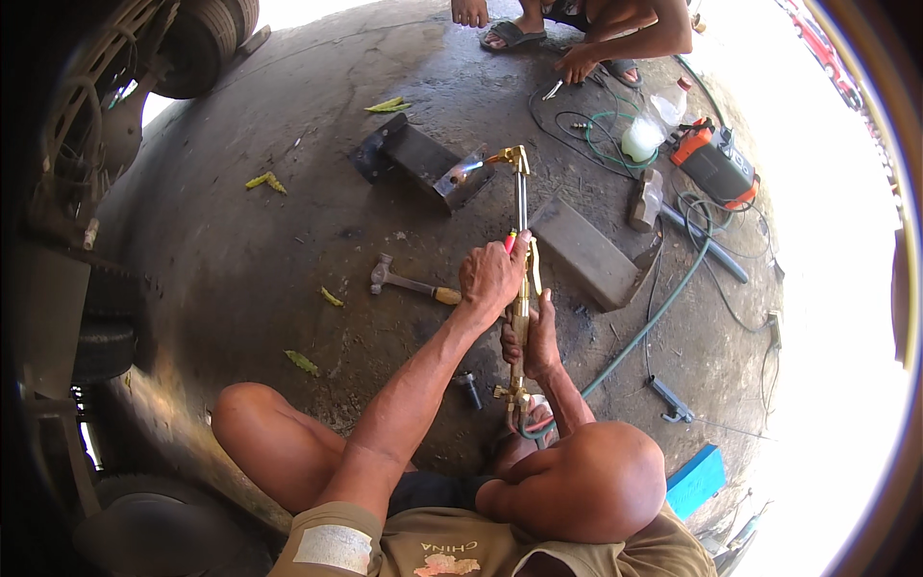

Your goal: The person uses a handheld torch to heat a metal block placed on the ground. They ignite the torch, direct the flame onto the metal, and adjust the flame intensity while another person assists nearby.

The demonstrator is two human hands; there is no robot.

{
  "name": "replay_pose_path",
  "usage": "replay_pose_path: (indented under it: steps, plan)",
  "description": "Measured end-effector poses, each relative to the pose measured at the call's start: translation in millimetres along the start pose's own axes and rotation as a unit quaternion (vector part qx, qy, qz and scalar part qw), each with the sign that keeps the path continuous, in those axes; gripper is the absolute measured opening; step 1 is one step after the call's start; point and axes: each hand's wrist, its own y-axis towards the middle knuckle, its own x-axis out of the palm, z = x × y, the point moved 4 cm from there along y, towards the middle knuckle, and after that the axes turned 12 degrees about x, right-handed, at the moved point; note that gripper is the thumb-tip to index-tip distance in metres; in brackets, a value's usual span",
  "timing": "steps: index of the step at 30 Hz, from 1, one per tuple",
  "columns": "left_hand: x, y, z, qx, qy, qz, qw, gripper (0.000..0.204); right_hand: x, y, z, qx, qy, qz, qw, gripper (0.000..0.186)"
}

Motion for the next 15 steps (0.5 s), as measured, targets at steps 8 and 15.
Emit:
replay_pose_path:
  steps: [8,15]
  plan:
    - [-2.0,-5.3,-11.1,0.012,-0.007,0.025,1.000,0.070,4.2,7.0,2.1,0.002,0.000,-0.006,1.000,0.078]
    - [-15.6,-26.2,-5.2,0.100,-0.036,0.057,0.993,0.052,-4.5,-5.8,-6.4,0.011,0.008,0.011,1.000,0.080]
